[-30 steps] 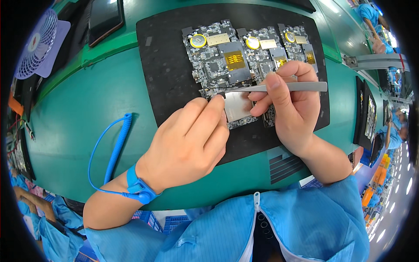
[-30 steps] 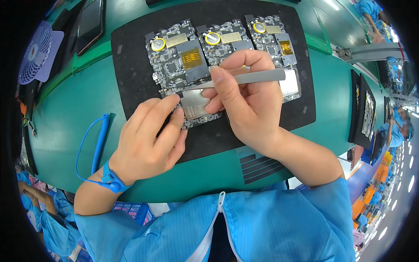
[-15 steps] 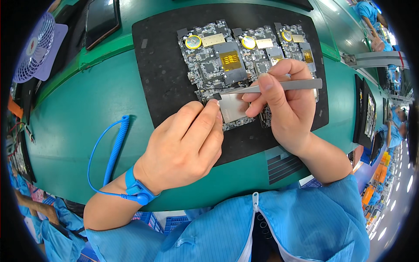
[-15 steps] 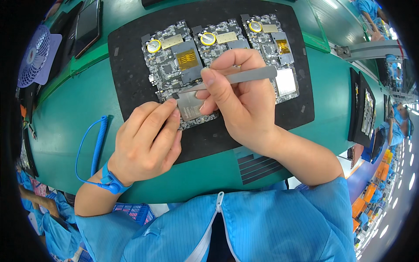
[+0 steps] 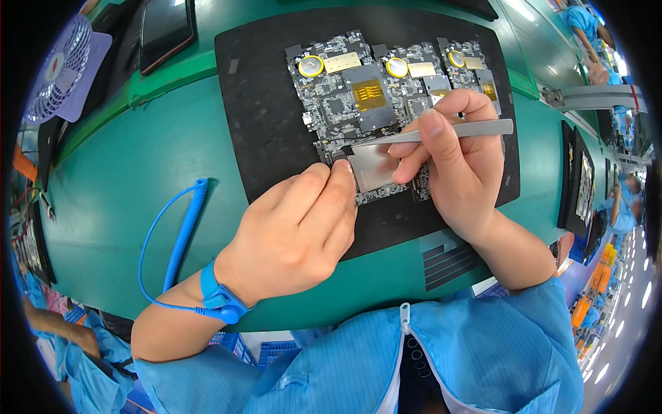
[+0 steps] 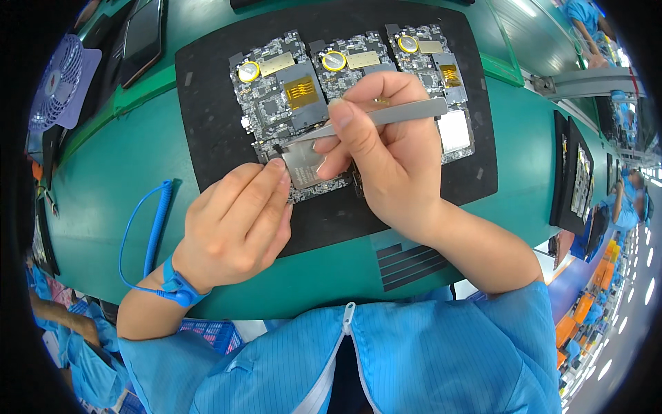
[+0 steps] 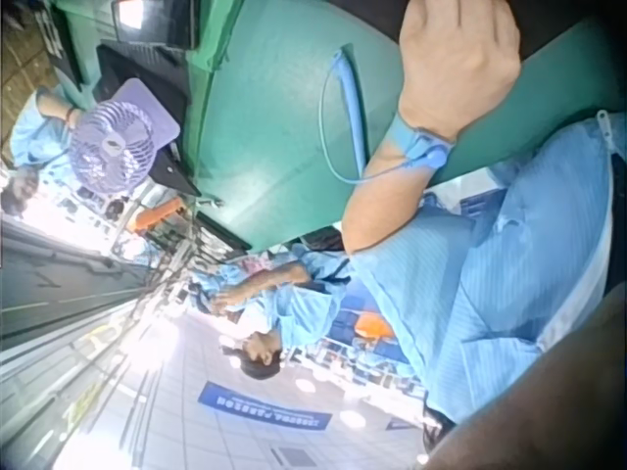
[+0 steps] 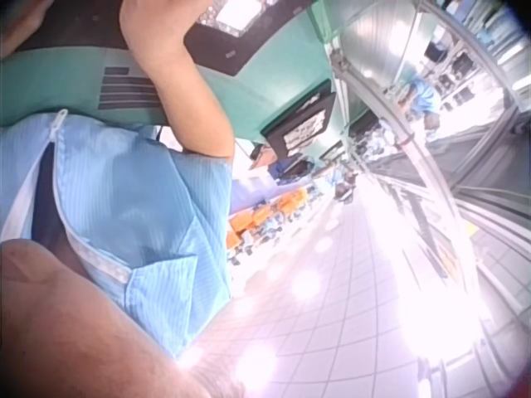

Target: The person uses tweezers to pick up small rectangular components from a strip and place them onto circuit boards. They carefully align and press the components onto specific areas of the boards, repeating the process for multiple units on a green workbench.

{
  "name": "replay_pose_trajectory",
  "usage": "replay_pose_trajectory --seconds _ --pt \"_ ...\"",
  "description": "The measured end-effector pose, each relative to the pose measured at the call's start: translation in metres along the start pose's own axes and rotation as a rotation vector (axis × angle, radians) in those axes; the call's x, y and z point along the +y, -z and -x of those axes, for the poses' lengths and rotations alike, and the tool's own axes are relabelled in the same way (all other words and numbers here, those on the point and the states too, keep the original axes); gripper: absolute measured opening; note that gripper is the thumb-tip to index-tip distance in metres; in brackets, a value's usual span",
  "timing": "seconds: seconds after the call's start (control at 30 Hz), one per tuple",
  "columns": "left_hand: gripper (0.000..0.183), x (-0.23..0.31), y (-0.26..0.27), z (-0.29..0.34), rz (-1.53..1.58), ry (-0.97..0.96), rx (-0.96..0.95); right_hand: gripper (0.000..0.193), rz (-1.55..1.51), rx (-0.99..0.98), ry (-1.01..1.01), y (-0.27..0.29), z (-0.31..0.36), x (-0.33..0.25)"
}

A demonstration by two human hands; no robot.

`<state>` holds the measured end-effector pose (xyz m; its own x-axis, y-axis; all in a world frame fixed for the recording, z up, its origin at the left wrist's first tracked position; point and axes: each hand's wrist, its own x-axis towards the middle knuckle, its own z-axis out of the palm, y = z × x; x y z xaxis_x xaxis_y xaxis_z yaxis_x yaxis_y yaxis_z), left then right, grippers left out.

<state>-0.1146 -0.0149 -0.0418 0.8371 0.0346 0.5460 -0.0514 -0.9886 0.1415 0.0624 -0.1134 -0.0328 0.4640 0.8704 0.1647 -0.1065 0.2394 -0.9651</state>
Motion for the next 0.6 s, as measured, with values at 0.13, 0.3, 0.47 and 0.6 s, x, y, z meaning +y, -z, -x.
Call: replay_pose_trajectory --seconds 0.13,0.3,0.47,0.6 --pt "0.031 -0.0002 0.001 0.0004 0.01 -0.001 -0.01 0.015 0.117 0.022 -0.017 -0.0013 -0.0008 -0.0015" --pt "0.031 -0.0005 0.0021 -0.0008 0.002 -0.024 -0.019 0.021 0.004 0.016 -0.063 -0.0001 -0.0018 -0.0026" --pt "0.031 -0.001 0.0015 -0.0001 0.009 -0.026 -0.021 0.014 0.117 0.032 -0.048 -0.0041 -0.0027 -0.0036" --pt "0.031 -0.0011 -0.0002 0.0008 0.008 -0.022 -0.013 0.015 0.141 0.031 -0.04 -0.0044 -0.0031 -0.0027"
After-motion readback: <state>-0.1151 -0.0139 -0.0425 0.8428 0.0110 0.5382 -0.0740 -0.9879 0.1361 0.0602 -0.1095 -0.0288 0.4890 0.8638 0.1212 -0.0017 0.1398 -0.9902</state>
